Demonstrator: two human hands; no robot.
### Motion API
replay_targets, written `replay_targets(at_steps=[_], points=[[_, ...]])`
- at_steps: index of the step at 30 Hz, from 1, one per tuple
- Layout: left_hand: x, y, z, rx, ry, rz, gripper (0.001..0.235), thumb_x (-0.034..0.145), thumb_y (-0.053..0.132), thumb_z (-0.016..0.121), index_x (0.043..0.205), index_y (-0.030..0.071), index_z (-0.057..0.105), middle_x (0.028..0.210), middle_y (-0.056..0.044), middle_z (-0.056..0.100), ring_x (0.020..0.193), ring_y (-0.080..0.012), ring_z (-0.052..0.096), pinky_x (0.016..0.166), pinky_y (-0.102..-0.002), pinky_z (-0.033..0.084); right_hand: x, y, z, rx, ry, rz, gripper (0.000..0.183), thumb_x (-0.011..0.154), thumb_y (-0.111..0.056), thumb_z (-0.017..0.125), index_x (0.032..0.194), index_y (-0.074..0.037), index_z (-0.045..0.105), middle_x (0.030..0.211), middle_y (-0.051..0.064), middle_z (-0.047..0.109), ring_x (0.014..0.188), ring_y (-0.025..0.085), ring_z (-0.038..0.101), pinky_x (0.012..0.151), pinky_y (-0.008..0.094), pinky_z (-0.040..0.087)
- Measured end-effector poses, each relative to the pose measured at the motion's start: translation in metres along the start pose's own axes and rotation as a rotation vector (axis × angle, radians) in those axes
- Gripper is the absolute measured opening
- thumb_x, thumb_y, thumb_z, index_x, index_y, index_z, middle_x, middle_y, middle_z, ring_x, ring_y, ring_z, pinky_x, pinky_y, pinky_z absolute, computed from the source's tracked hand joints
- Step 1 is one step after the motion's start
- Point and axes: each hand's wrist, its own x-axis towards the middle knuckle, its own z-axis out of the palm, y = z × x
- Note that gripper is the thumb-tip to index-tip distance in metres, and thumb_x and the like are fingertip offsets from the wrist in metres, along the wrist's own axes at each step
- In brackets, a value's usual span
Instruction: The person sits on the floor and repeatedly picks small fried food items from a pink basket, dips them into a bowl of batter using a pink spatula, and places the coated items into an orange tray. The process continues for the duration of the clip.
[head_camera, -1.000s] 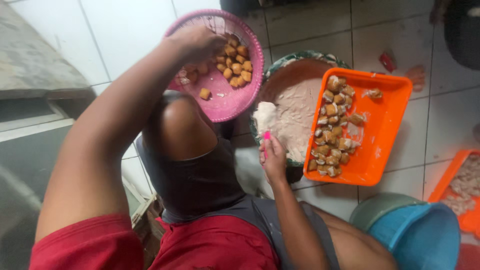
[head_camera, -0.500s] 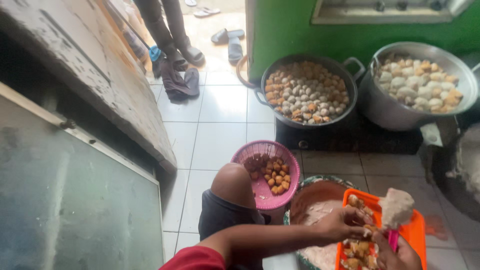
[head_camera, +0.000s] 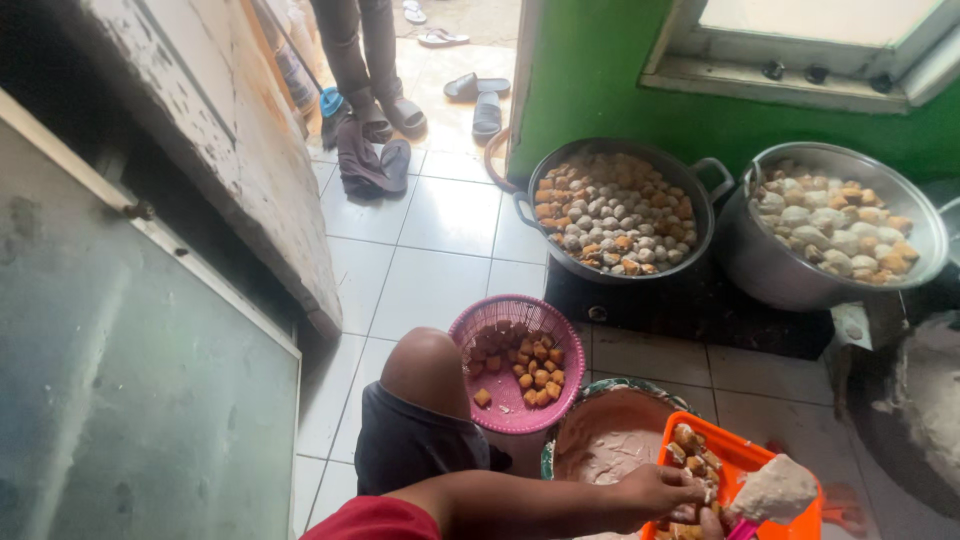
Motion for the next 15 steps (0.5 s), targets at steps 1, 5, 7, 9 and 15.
replay_targets(at_steps=[1,5,7,9,15], points=[[-0.001,-0.001,-0.003,0.025,-0.005,-0.004,0.026,0.105,0.027,0.068,0.117,0.003,0.067,0.108,-0.004,0.07,0.098,-0.012,0.069,0.089,-0.024,0.06,-0.001,0.002,0.003,0.03,0.005,-0.004,0.021,0.098,-0.022,0.064,0.108,-0.005,0.068,0.065,0.001,0.052,0.046,0.01,0.043,0.042,0.028,0.032],[-0.02,-0.004,0.005,0.326,-0.023,0.196,0.025,0.103,0.017,0.069,0.122,0.001,0.069,0.109,-0.006,0.071,0.099,-0.0124,0.067,0.089,-0.028,0.056,-0.006,0.016,0.002,0.161,-0.014,-0.052,0.017,0.099,-0.022,0.063,0.107,-0.007,0.068,0.067,-0.001,0.053,0.047,0.009,0.043,0.043,0.027,0.032],[-0.026,-0.002,0.009,0.545,0.037,0.23,0.024,0.101,0.015,0.069,0.119,0.0,0.069,0.106,-0.008,0.071,0.097,-0.0139,0.066,0.089,-0.029,0.055,-0.023,0.022,-0.005,0.248,-0.022,-0.051,0.016,0.099,-0.021,0.062,0.106,-0.008,0.069,0.068,-0.001,0.054,0.048,0.008,0.043,0.043,0.026,0.033],[-0.024,0.012,0.007,0.534,0.017,0.186,0.024,0.104,0.018,0.066,0.119,-0.001,0.067,0.105,-0.009,0.07,0.096,-0.0156,0.067,0.086,-0.031,0.055,-0.044,0.02,-0.017,0.348,-0.009,-0.036,0.015,0.1,-0.021,0.061,0.105,-0.009,0.069,0.069,-0.002,0.054,0.048,0.007,0.044,0.043,0.025,0.033],[-0.042,-0.008,0.002,0.379,-0.174,0.107,0.029,0.107,0.025,0.058,0.124,0.002,0.061,0.108,-0.009,0.069,0.093,-0.0181,0.068,0.081,-0.03,0.058,-0.138,0.039,-0.037,0.609,0.007,-0.03,0.012,0.102,-0.018,0.063,0.101,-0.006,0.065,0.079,-0.005,0.059,0.063,0.004,0.051,0.053,0.022,0.039]])
